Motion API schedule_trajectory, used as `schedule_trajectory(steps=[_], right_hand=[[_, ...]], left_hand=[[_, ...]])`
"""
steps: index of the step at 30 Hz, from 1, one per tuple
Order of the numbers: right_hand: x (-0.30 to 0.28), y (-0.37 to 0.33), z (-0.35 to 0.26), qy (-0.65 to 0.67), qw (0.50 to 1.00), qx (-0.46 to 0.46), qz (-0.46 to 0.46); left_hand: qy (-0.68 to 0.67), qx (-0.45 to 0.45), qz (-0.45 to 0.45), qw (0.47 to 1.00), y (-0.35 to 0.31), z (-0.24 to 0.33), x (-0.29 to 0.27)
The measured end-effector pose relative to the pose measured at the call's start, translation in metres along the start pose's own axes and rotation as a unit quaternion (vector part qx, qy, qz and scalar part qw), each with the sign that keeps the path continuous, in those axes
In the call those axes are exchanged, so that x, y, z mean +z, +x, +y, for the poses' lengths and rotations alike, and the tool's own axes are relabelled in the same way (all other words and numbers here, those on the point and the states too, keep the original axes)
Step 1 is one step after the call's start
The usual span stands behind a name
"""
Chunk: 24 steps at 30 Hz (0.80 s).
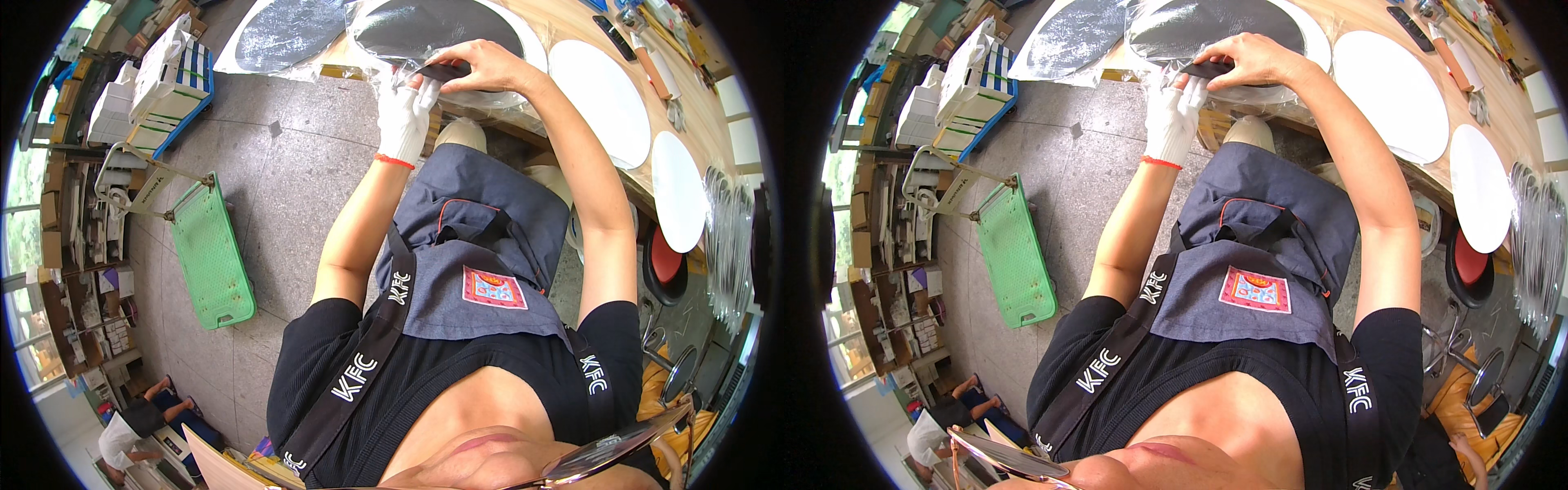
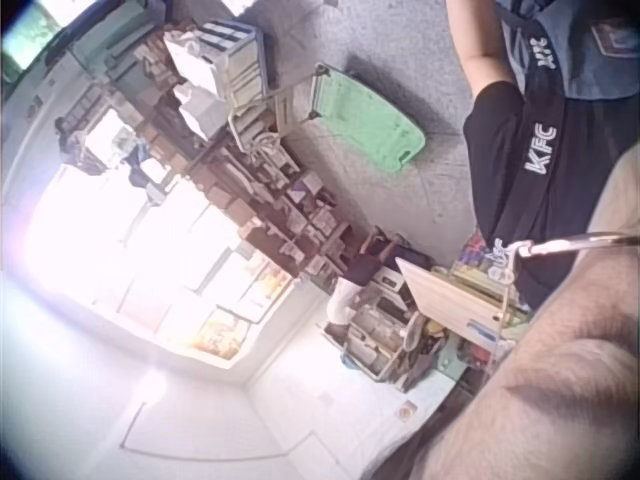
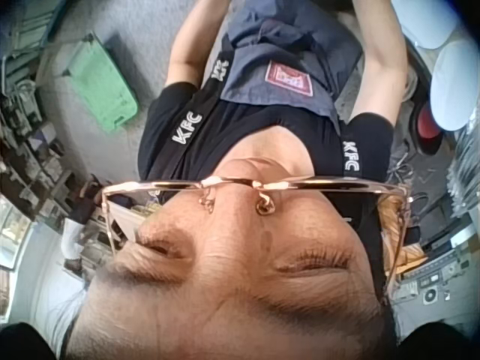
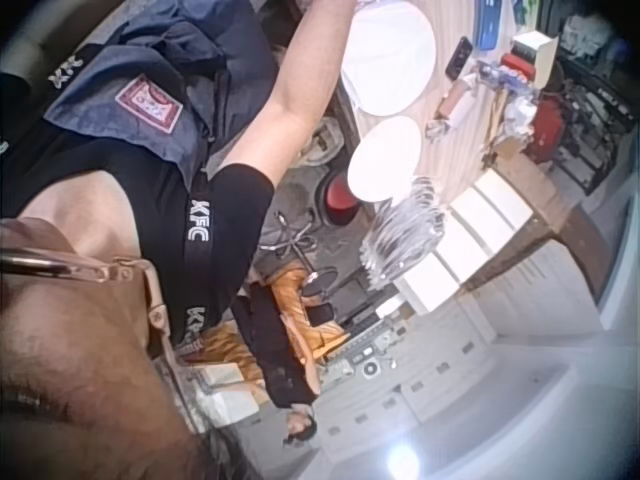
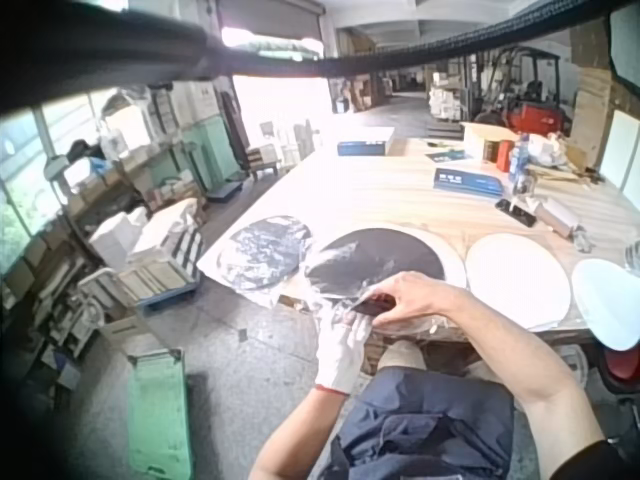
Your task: The person wraps round white and black discs in plastic film by hand. They place each disc onto a sheet of film, fold the edges over, and smooth the plastic across the surface before setting the item aside.
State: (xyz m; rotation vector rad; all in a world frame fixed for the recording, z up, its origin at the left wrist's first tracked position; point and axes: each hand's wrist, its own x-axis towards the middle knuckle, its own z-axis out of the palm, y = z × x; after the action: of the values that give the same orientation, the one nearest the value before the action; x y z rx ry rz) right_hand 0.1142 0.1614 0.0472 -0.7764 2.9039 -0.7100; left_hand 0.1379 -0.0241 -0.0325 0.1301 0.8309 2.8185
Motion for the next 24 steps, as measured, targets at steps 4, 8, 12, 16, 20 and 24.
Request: schedule_trajectory(steps=[4,8,12,16,20,24], right_hand=[[0.002,0.000,0.001,-0.002,1.000,0.001,0.003],[0.002,-0.001,-0.001,-0.007,1.000,0.000,0.005],[0.005,0.001,0.004,-0.017,1.000,-0.002,0.012],[0.007,0.002,0.006,-0.025,0.999,-0.003,0.022],[0.007,0.002,0.001,-0.037,0.999,0.005,0.039],[0.003,0.002,-0.009,-0.056,0.998,0.024,0.035]], left_hand=[[0.002,0.003,0.010,1.000,-0.001,-0.001,0.000],[0.002,0.003,0.010,1.000,-0.001,-0.001,-0.001],[0.005,0.002,0.005,1.000,-0.002,-0.001,0.000],[0.006,0.011,0.012,1.000,-0.001,-0.003,-0.003],[0.004,0.018,0.019,1.000,-0.003,-0.003,0.000],[0.010,0.021,0.006,1.000,0.000,-0.004,-0.003]])
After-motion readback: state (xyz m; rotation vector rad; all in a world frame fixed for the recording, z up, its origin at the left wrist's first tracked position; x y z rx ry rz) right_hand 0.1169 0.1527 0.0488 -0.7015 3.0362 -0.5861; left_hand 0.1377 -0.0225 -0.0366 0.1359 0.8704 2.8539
